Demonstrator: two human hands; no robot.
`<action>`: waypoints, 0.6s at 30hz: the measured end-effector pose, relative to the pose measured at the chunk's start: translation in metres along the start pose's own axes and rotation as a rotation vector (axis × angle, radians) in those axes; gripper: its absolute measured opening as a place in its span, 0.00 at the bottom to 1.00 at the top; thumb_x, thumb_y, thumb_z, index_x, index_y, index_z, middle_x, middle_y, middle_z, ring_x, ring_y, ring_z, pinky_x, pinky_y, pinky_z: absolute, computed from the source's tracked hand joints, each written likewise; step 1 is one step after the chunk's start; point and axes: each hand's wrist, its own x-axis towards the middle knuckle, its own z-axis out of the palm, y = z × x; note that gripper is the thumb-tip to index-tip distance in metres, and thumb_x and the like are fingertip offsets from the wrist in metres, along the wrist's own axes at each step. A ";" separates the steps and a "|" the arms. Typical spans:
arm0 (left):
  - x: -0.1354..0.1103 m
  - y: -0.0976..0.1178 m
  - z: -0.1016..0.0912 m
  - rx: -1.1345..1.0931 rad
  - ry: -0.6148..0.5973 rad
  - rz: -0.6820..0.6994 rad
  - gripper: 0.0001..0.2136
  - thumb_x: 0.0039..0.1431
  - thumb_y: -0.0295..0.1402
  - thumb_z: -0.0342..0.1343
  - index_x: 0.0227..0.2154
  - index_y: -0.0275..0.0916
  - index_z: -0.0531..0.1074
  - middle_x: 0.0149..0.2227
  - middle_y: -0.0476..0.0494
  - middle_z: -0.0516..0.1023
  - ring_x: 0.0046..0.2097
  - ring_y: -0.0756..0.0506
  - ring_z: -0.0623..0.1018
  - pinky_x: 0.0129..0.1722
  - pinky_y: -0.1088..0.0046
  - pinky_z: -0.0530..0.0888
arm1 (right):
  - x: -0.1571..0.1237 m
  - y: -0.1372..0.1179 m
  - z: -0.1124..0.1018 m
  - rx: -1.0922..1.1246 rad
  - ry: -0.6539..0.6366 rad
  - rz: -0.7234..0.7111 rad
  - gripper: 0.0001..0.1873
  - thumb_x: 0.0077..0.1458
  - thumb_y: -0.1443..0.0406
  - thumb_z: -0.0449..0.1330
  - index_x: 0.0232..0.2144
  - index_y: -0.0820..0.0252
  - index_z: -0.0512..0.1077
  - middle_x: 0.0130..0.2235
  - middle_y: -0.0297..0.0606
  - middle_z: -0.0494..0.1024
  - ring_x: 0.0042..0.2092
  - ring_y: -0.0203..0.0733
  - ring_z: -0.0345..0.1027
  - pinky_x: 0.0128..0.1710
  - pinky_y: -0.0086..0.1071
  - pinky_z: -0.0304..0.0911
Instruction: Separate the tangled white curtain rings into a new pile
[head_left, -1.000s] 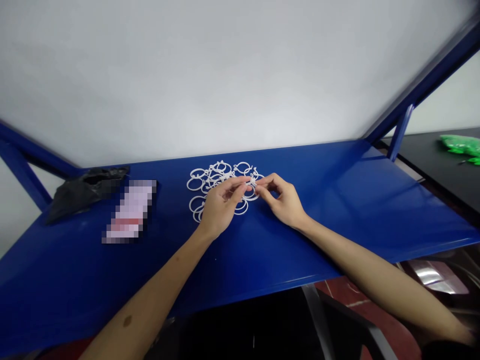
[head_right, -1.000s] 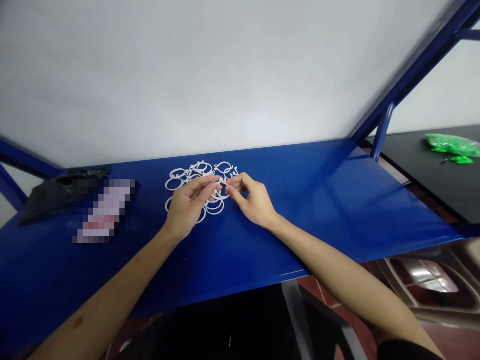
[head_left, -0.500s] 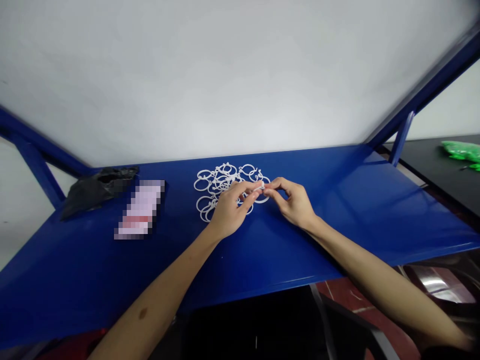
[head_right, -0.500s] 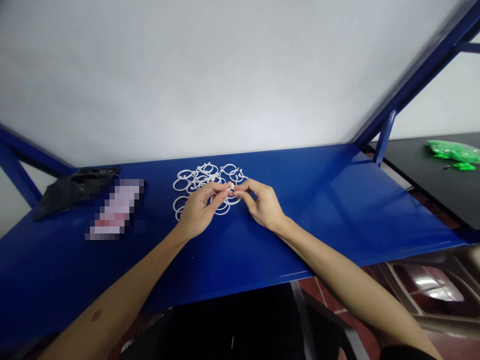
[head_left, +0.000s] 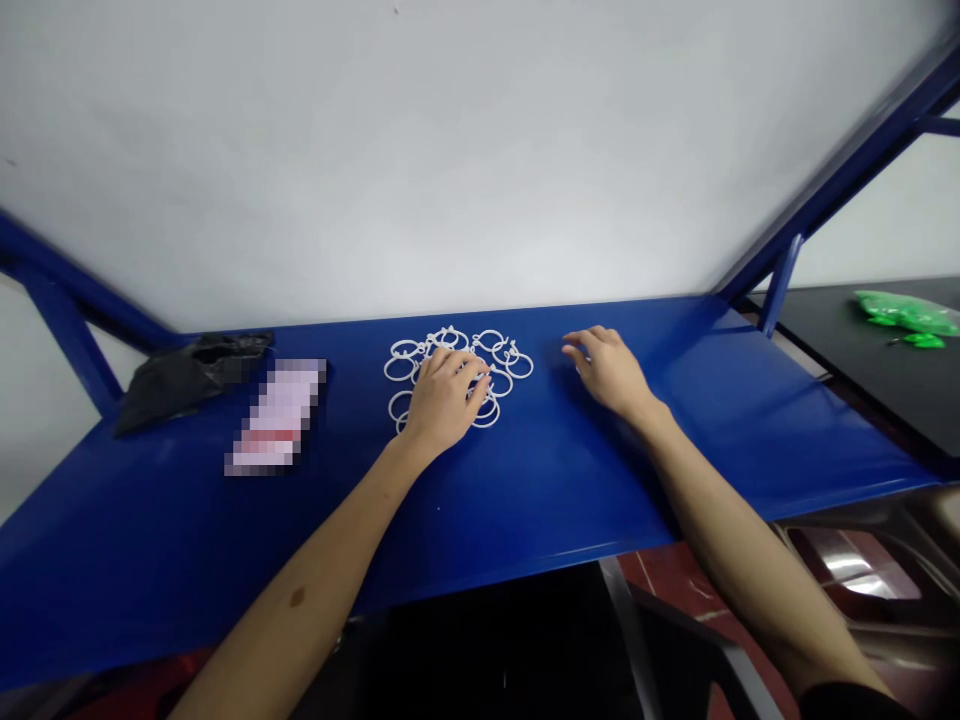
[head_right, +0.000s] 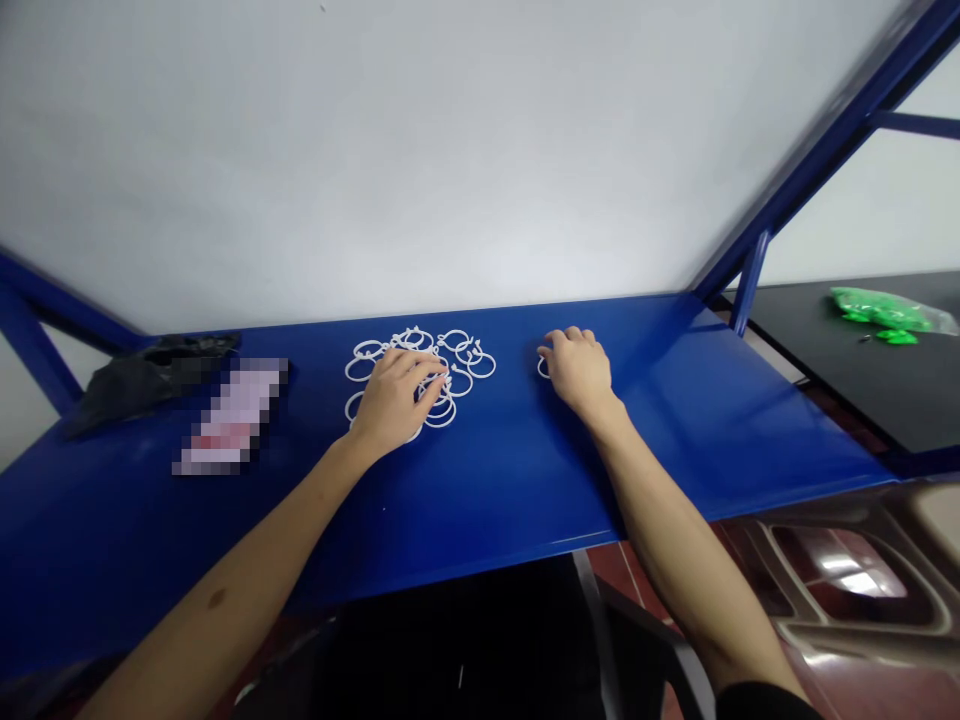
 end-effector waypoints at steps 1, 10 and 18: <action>0.000 0.000 0.000 -0.002 0.003 -0.007 0.07 0.66 0.32 0.53 0.41 0.42 0.77 0.44 0.43 0.80 0.49 0.39 0.72 0.50 0.58 0.69 | 0.000 -0.007 0.002 0.064 0.007 -0.053 0.16 0.67 0.58 0.54 0.49 0.59 0.76 0.46 0.49 0.77 0.47 0.52 0.69 0.49 0.49 0.67; 0.001 0.003 -0.002 0.005 -0.010 -0.032 0.08 0.67 0.33 0.52 0.40 0.42 0.76 0.43 0.43 0.81 0.48 0.39 0.72 0.48 0.58 0.69 | -0.002 -0.051 0.007 0.270 -0.208 -0.336 0.09 0.66 0.64 0.56 0.42 0.57 0.76 0.47 0.46 0.74 0.48 0.49 0.68 0.50 0.47 0.67; 0.004 0.015 -0.006 -0.137 0.066 -0.169 0.06 0.65 0.36 0.57 0.39 0.42 0.76 0.39 0.46 0.83 0.44 0.41 0.76 0.48 0.57 0.71 | -0.014 -0.071 -0.014 0.514 -0.122 -0.385 0.07 0.66 0.61 0.57 0.42 0.55 0.73 0.53 0.45 0.67 0.47 0.45 0.69 0.47 0.43 0.71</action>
